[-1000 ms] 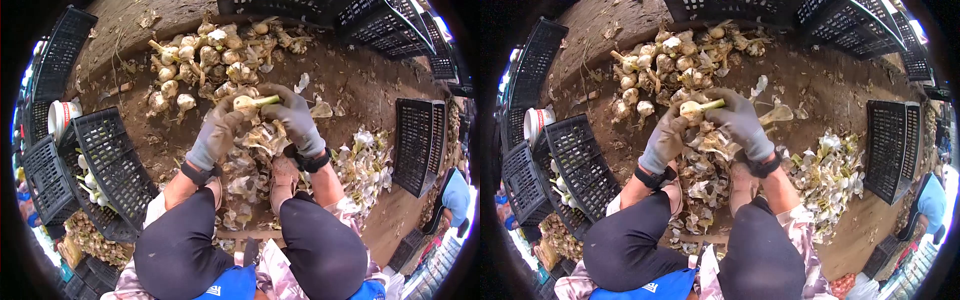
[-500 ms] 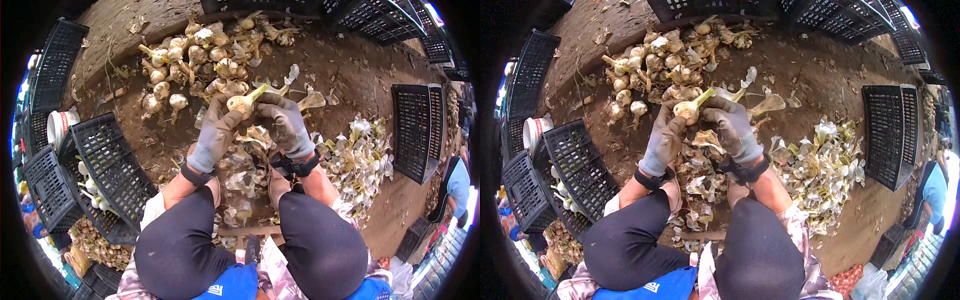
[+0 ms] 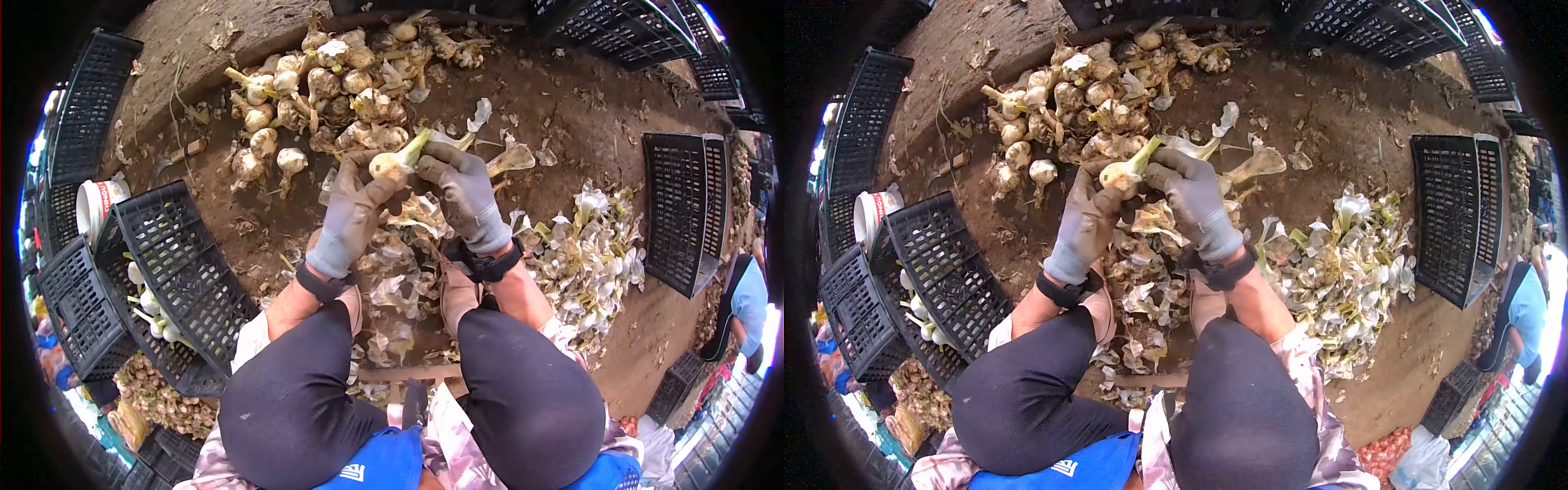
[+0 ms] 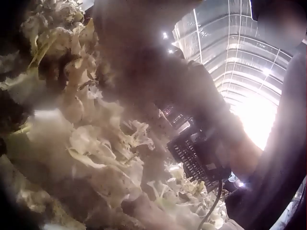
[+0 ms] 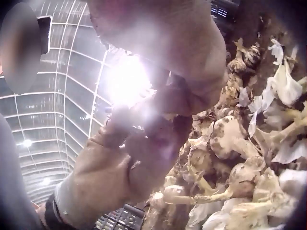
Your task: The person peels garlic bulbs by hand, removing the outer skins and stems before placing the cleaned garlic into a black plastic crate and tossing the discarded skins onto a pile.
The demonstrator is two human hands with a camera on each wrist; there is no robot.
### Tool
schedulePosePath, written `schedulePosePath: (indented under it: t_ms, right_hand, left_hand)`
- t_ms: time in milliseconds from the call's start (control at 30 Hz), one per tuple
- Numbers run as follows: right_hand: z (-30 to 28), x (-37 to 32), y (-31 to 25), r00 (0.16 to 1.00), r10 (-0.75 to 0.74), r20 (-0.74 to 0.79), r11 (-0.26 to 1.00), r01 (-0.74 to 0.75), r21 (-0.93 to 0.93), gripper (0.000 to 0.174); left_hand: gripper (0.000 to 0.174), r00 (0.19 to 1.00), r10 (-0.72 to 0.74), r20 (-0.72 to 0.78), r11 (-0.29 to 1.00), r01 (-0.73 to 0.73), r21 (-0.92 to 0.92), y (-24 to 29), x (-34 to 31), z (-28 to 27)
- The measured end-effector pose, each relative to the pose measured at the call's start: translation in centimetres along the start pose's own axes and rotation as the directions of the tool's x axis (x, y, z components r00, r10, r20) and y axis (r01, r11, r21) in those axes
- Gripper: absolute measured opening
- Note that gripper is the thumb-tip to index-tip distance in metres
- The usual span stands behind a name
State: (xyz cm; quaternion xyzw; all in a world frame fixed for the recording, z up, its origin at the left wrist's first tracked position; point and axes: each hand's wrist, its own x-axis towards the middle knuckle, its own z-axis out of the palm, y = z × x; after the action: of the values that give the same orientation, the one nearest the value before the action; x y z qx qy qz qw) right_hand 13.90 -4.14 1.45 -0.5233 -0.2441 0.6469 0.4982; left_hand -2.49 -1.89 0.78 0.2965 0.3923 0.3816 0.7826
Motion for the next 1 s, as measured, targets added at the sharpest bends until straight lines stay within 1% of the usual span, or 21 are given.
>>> schedulePosePath:
  t_ms: [67, 133, 200, 233, 267, 300, 333, 367, 400, 433, 467, 533, 600, 667, 700, 733, 767, 800, 867, 933, 1000]
  right_hand:
    - [-0.7, -0.1, 0.2, 1.0, -0.012, 0.019, 0.998, 0.011, 0.07, 0.037]
    - [-0.8, -0.2, -0.3, 0.997, 0.041, 0.066, 0.966, -0.056, 0.252, 0.026]
    - [-0.5, -0.3, -0.6, 0.994, 0.036, 0.099, 0.981, -0.054, 0.186, 0.027]
    - [-0.5, -0.3, -0.6, 0.99, 0.038, 0.133, 0.992, -0.054, 0.117, 0.029]
    - [-1.1, -0.1, 0.5, 0.99, 0.043, 0.133, 0.991, -0.059, 0.117, 0.029]
    - [-1.0, -0.1, 1.3, 0.983, -0.072, 0.169, 0.989, 0.049, 0.139, 0.023]
    - [-1.2, 0.1, 1.6, 0.99, -0.001, 0.138, 0.982, -0.026, 0.188, 0.017]
    - [-1.4, 0.2, 1.7, 0.992, 0.071, 0.107, 0.966, -0.095, 0.242, 0.014]
    - [-0.9, 0.3, 1.9, 0.991, 0.071, 0.114, 0.966, -0.097, 0.241, 0.014]
    - [-0.2, 0.5, 2.0, 0.997, -0.061, 0.037, 0.998, 0.061, -0.007, 0.017]
    - [0.3, 0.6, 2.2, 0.978, -0.208, -0.005, 0.944, 0.199, -0.264, 0.02]
    - [0.0, 1.8, 3.0, 0.973, -0.23, 0.02, 0.929, 0.226, -0.294, 0.022]
    - [-0.4, 2.7, 3.3, 0.911, -0.399, 0.104, 0.655, 0.362, -0.663, 0.024]
    - [-0.6, 2.8, 3.6, 0.932, -0.342, 0.117, 0.711, 0.339, -0.616, 0.027]
    - [-0.6, 2.5, 3.3, 0.972, -0.212, 0.098, 0.896, 0.233, -0.379, 0.029]
    - [-0.5, 2.0, 2.6, 0.991, -0.073, 0.116, 0.99, 0.086, -0.114, 0.033]
    - [-1.4, 1.7, 1.0, 0.969, -0.04, 0.245, 0.989, 0.072, -0.125, 0.041]
    - [-1.5, 1.8, 1.0, 0.97, -0.038, 0.242, 0.989, 0.071, -0.128, 0.041]
    - [-1.9, 2.1, 1.6, 0.99, 0.025, 0.14, 0.913, 0.035, -0.407, 0.039]
    - [-2.9, 3.2, 4.1, 0.989, 0.02, 0.146, 0.955, 0.024, -0.295, 0.04]
    - [-3.2, 3.1, 4.7, 0.977, -0.092, 0.195, 0.982, 0.121, -0.143, 0.036]
  left_hand:
    - [0.048, 1.0, -0.007, 0.0, 1.0, 0.007, 0.017, 0.5, -0.2, 0.4]
    - [0.048, 1.0, -0.01, 0.001, 0.999, 0.01, 0.036, 0.6, 0.0, 0.4]
    - [0.045, 0.995, 0.087, 0.041, 0.986, -0.092, 0.141, 0.5, 0.2, 0.2]
    - [0.04, 0.973, 0.228, 0.043, 0.941, -0.232, 0.247, -0.1, 0.2, 0.8]
    - [0.04, 0.974, 0.224, 0.039, 0.942, -0.227, 0.247, 0.2, 0.1, 0.7]
    - [0.039, 0.995, 0.099, 0.021, 0.956, -0.101, 0.277, 0.8, 0.0, 0.5]
    - [0.038, 1.0, -0.025, 0.001, 0.952, 0.023, 0.306, 1.2, -0.1, 0.3]
    - [0.034, 0.988, -0.109, -0.11, 0.989, 0.12, 0.091, 0.9, -0.3, 0.8]
    - [0.034, 0.988, -0.104, -0.116, 0.989, 0.115, 0.091, 0.6, -0.1, 0.3]
    - [0.037, 0.951, -0.306, -0.052, 0.927, 0.285, -0.243, 0.0, 0.2, -0.6]
    - [0.044, 0.881, -0.466, 0.078, 0.727, 0.431, -0.534, -0.6, 0.6, -1.4]
    - [0.051, 0.879, -0.469, 0.087, 0.718, 0.436, -0.543, -1.2, 1.2, -2.4]
    - [0.049, 0.871, -0.457, 0.178, 0.683, 0.472, -0.557, -0.9, 1.4, -2.8]
    - [0.05, 0.877, -0.46, 0.143, 0.711, 0.46, -0.532, -0.2, 0.9, -2.3]
    - [0.051, 0.913, -0.409, -0.002, 0.867, 0.387, -0.315, 0.2, 0.6, -1.5]
    - [0.052, 0.939, -0.319, -0.127, 0.947, 0.314, -0.064, 0.5, 0.3, -1.0]
    - [0.053, 0.968, -0.245, -0.059, 0.957, 0.252, 0.144, 0.6, 0.1, -1.1]
    - [0.053, 0.967, -0.248, -0.056, 0.957, 0.254, 0.141, 0.6, 0.0, -0.9]
    - [0.054, 0.967, -0.239, -0.093, 0.939, 0.254, 0.233, 0.7, 0.0, -0.6]
    - [0.054, 0.955, -0.279, -0.103, 0.941, 0.293, 0.171, 0.9, 0.1, -0.6]
    - [0.055, 0.94, -0.321, -0.114, 0.938, 0.332, 0.101, 1.1, 0.4, -0.9]
